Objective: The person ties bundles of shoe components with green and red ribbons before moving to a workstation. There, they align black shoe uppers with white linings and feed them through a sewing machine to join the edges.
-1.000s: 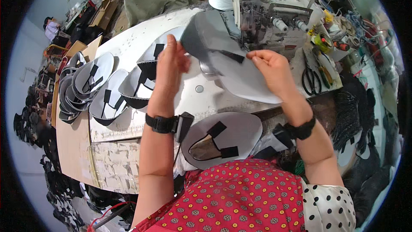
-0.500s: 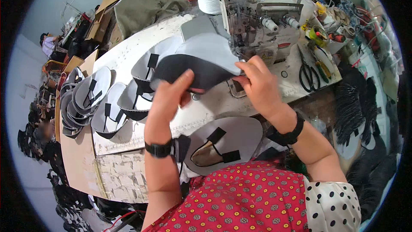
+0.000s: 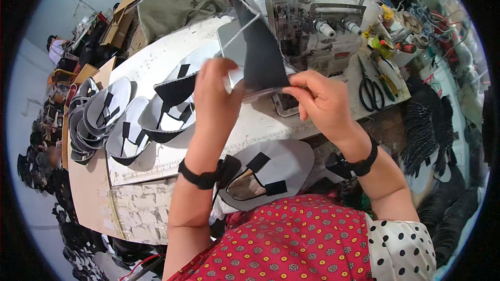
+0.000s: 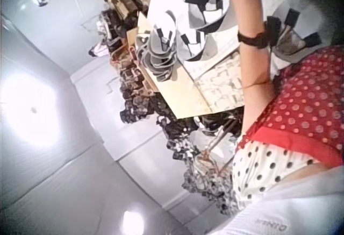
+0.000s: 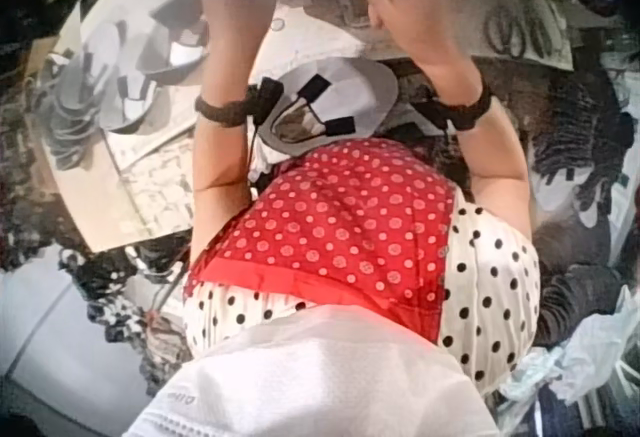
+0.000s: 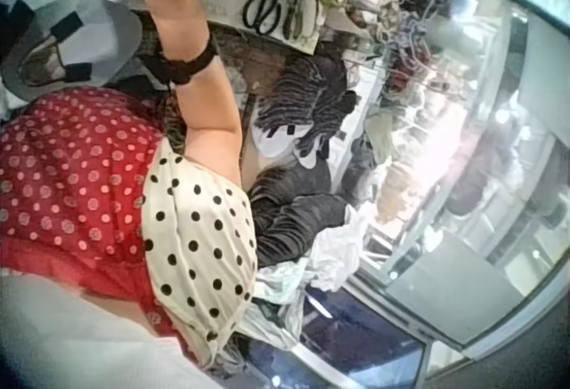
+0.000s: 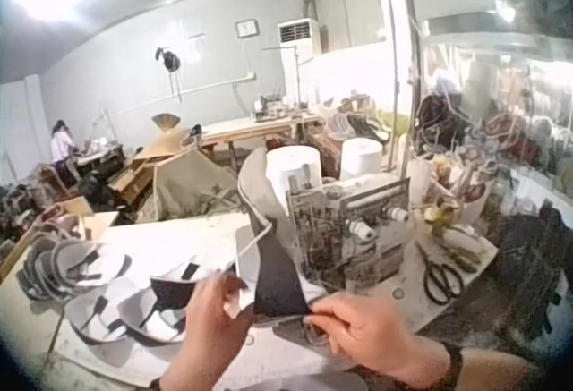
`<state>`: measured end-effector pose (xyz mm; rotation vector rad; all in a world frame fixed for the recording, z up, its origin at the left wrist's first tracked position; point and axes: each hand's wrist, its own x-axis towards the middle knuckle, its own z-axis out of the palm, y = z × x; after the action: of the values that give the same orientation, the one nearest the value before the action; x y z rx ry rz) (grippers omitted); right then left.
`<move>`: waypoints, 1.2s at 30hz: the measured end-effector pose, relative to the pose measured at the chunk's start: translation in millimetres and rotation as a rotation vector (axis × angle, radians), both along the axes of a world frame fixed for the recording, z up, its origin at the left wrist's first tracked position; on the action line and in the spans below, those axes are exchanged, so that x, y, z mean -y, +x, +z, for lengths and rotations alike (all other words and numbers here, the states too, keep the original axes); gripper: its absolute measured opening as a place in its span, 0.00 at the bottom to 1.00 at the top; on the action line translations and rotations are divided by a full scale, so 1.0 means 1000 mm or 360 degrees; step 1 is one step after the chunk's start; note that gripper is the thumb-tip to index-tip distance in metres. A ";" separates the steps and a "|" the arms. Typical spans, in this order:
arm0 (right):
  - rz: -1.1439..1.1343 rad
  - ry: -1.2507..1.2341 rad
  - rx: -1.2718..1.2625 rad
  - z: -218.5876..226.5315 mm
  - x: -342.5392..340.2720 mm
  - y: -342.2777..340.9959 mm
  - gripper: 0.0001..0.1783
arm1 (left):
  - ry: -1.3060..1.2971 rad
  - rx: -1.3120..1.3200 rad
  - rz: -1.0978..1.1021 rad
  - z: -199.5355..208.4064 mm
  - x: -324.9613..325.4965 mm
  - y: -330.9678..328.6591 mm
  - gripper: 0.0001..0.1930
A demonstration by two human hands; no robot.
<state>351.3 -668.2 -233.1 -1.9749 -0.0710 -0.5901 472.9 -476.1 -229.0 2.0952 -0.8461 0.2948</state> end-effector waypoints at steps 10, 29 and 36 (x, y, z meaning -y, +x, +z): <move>0.0135 0.0499 0.0294 -0.037 0.008 0.021 0.08 | -0.0339 -0.0519 -0.0463 -0.022 0.024 0.025 0.18; -0.0235 -0.0514 0.0399 -0.051 0.009 0.025 0.16 | -0.0595 -0.1448 0.0092 -0.009 -0.034 0.035 0.17; -0.0334 -0.0184 0.0229 -0.053 -0.002 0.001 0.16 | 0.0050 -0.0026 -0.0615 -0.011 -0.009 -0.017 0.16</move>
<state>352.5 -665.7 -286.3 -2.0641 0.0144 -0.8816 455.5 -466.8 -239.6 1.9084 -1.2266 0.0575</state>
